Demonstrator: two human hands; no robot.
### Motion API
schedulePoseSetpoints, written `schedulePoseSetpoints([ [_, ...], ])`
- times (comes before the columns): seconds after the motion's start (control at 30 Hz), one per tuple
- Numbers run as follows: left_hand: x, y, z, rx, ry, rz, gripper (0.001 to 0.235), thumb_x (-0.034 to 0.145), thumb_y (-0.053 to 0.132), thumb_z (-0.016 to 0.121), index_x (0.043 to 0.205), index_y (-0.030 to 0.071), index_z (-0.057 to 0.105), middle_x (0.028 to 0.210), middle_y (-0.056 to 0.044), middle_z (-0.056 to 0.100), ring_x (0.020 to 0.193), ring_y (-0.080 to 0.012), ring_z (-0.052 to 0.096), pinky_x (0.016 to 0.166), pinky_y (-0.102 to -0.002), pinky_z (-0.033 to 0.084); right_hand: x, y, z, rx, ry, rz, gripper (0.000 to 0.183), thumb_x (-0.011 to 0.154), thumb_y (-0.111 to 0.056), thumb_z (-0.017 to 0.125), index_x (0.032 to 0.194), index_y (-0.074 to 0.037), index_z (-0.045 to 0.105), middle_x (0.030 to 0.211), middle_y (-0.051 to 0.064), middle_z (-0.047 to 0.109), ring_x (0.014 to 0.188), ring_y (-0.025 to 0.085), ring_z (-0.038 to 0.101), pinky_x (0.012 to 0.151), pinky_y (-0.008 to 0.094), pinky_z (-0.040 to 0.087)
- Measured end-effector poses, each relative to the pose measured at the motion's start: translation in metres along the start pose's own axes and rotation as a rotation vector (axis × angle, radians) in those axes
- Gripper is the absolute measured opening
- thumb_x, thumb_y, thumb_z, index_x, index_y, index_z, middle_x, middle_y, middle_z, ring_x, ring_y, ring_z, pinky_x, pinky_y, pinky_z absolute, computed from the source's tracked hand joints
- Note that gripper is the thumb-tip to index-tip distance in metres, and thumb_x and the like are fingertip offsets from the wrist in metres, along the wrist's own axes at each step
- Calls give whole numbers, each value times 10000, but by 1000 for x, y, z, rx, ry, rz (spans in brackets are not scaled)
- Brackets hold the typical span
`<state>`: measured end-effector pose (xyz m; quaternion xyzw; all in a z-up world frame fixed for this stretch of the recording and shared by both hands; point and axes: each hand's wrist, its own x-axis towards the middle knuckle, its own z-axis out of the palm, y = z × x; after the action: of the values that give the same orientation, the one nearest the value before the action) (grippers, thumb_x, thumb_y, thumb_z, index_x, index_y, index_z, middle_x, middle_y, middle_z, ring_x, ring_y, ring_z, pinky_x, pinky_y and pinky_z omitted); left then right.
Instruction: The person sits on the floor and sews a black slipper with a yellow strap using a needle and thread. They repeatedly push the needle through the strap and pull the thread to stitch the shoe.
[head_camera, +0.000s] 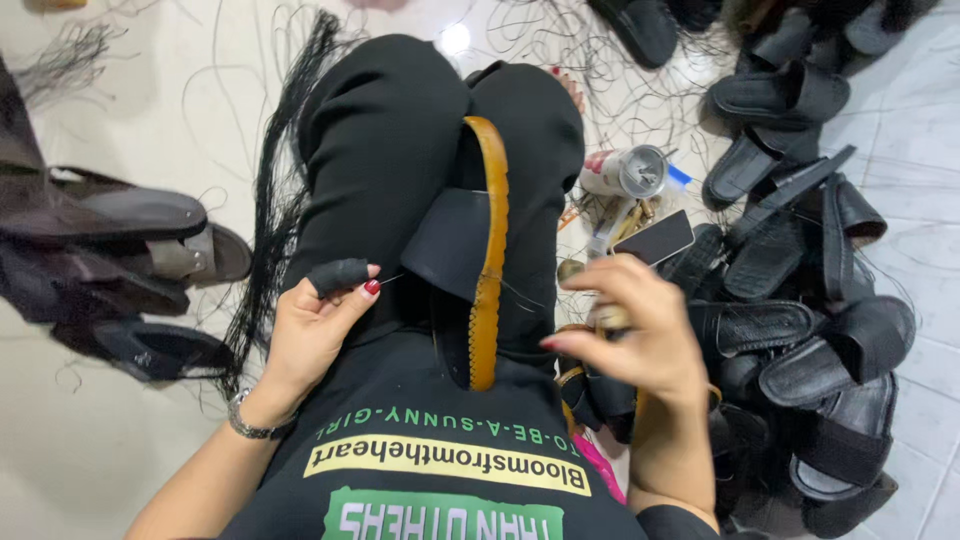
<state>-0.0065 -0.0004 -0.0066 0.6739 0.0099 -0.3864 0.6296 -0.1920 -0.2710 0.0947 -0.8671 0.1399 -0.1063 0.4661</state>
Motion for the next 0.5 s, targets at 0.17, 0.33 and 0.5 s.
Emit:
schedulePoseSetpoints([
  [0.17, -2, 1, -1, 16, -29, 26, 248, 887, 12, 763, 1135, 14, 746, 807, -46, 736, 782, -51, 683, 798, -259, 612, -10, 38, 61, 284, 69, 10, 76, 827, -112, 797, 859, -61, 751, 891, 123, 676, 766, 264, 657, 719, 351, 541],
  [0.33, -2, -3, 1, 38, -10, 56, 268, 865, -1, 779, 1131, 16, 750, 831, -67, 749, 785, -61, 692, 810, -265, 606, -33, 61, 16, 654, 85, 19, 108, 786, -77, 761, 711, -18, 710, 777, 159, 669, 655, 217, 615, 637, 316, 506],
  [0.5, 9, -4, -34, 200, 73, 194, 301, 891, -32, 754, 1183, 32, 720, 981, -100, 743, 880, -53, 633, 846, -266, 570, -40, 39, 7, 403, 206, 262, 202, 834, -60, 726, 1009, 39, 703, 778, 189, 740, 626, 186, 679, 557, 309, 550],
])
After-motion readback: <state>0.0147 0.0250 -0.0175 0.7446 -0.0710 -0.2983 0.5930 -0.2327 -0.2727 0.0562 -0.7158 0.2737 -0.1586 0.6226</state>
